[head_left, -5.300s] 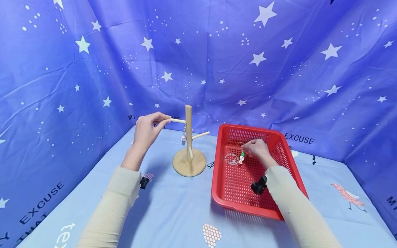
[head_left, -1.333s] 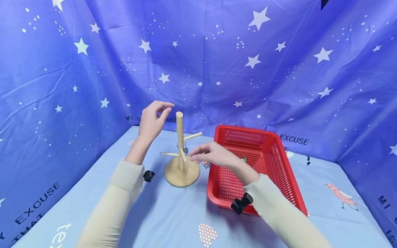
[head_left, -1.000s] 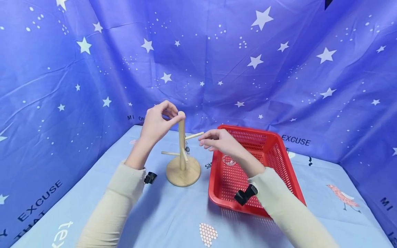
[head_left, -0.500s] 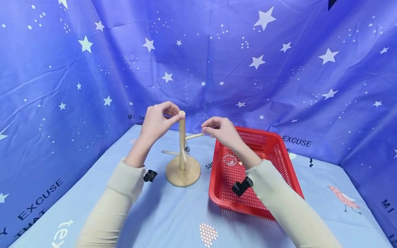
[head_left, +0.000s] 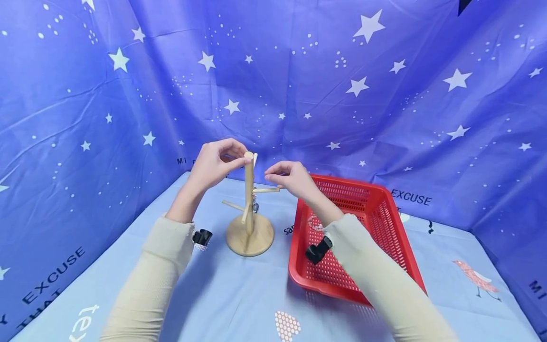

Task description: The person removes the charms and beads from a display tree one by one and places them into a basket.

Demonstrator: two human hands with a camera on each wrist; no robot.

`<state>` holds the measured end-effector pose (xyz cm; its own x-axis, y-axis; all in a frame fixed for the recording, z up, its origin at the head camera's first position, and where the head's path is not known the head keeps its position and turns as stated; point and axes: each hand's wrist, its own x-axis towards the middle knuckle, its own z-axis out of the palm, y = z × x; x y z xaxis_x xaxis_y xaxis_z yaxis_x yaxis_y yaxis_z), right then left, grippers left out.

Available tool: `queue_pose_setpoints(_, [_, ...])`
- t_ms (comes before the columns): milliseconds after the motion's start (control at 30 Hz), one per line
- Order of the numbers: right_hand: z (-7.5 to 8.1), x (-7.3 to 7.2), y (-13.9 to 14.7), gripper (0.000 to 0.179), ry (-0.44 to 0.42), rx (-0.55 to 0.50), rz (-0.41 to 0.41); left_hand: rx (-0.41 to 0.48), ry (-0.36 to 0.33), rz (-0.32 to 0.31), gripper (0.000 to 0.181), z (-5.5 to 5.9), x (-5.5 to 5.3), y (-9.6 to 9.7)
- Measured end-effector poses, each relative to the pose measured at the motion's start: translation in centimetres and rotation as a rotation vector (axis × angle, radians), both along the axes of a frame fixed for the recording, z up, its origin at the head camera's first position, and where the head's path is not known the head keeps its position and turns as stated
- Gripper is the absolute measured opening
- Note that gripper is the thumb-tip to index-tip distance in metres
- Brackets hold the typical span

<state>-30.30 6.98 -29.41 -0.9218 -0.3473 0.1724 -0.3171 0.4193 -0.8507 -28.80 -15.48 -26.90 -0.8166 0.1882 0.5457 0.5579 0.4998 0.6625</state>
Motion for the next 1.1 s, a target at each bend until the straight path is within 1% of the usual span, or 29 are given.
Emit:
queue_pose_setpoints(133, [0.0, -0.1, -0.9, 0.024, -0.009, 0.009, 0.020, -0.002, 0.002, 0.015, 0.018, -0.2, 0.1, 0.1])
queue_pose_setpoints(267, [-0.2, -0.2, -1.5, 0.024, -0.005, 0.013, 0.020, -0.033, 0.006, 0.025, 0.022, -0.4, 0.4, 0.7])
queue_pose_setpoints(367, [-0.3, -0.3, -1.7, 0.023, -0.004, 0.011, 0.007, -0.047, 0.006, 0.039, 0.024, -0.4, 0.6, 1.1])
queue_pose_setpoints(467, [-0.5, -0.4, -2.0, 0.021, -0.003, 0.006, -0.008, -0.041, 0.012, 0.051, 0.024, -0.5, 0.7, 1.2])
queue_pose_setpoints(700, [-0.8, -0.6, -2.6, 0.016, 0.023, -0.016, -0.041, -0.022, 0.001, 0.057, 0.024, -0.7, 0.6, 0.8])
queue_pose_setpoints(933, [-1.0, -1.1, -3.2, 0.015, 0.036, -0.024, -0.087, -0.020, -0.016, 0.041, 0.025, -0.8, 0.3, 0.6])
queue_pose_setpoints(1100, [-0.9, -1.5, -3.4, 0.016, 0.039, -0.040, -0.118, -0.017, -0.027, 0.036, 0.026, -0.9, 0.1, 0.6])
